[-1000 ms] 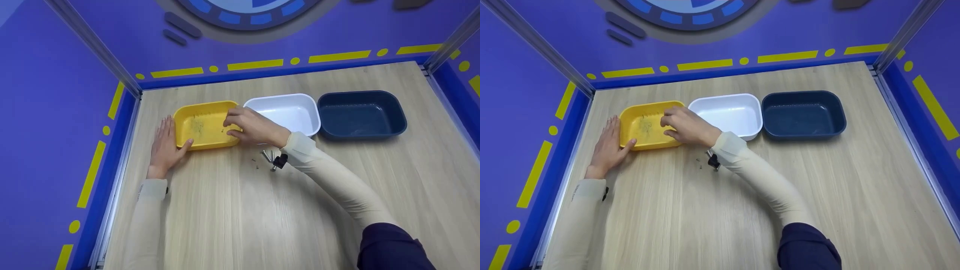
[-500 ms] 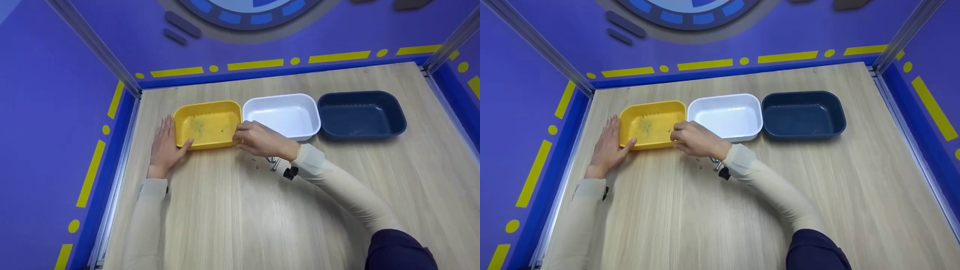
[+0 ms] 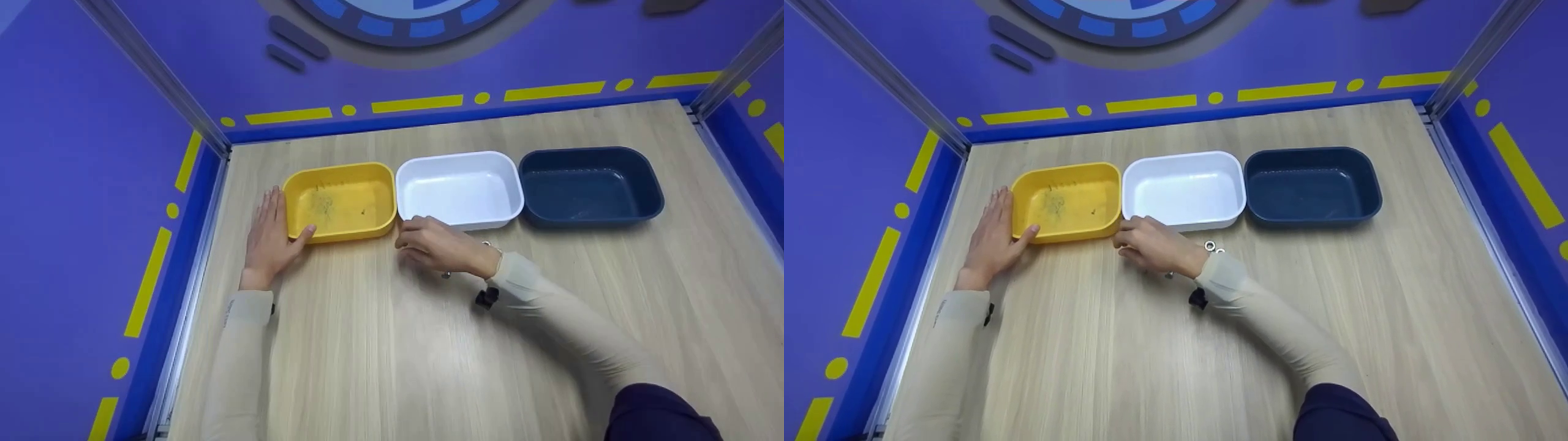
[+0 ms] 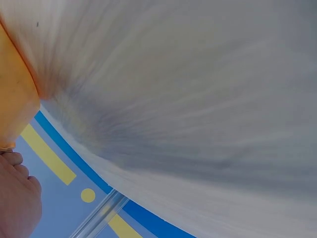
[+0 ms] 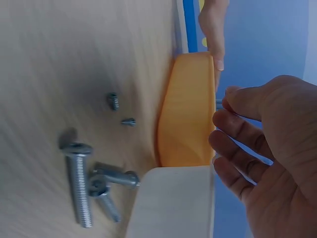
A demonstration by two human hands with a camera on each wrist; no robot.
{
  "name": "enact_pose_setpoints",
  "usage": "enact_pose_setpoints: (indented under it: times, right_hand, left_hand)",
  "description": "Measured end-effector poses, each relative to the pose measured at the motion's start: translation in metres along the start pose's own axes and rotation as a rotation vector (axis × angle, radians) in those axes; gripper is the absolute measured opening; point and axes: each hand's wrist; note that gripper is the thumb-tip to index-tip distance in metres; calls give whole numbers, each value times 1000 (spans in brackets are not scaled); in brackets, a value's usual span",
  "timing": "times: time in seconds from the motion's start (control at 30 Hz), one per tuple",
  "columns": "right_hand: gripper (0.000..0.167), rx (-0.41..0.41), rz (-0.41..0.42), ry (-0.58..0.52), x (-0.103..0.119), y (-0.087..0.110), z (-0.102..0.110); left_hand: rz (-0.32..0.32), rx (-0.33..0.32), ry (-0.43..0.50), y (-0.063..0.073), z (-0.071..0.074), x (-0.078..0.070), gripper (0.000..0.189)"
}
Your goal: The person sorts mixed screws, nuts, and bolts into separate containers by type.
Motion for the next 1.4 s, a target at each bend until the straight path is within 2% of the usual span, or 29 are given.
enact_pose_setpoints:
  times: [0.37,0.8,1.1,1.4]
  right_hand:
    - [10,-11,-5,-45,-5,15,-16]
    - [7,48,-18,-65,-14,30,-30]
    - [5,25,12,-31,-14,36,-35]
    - [4,29,10,-16,-15,39,-35]
  left_hand:
    - [13,9,7,2,0,-1,104]
    - [-9,-5,12,2,0,-1,103]
    - [26,17,16,3,1,-1,104]
    - [9,12,12,2,-1,0,105]
Point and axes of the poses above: each hand's wrist, its own y-axis away from the middle knuckle, its own z-axis out of the back of the hand, x = y × z
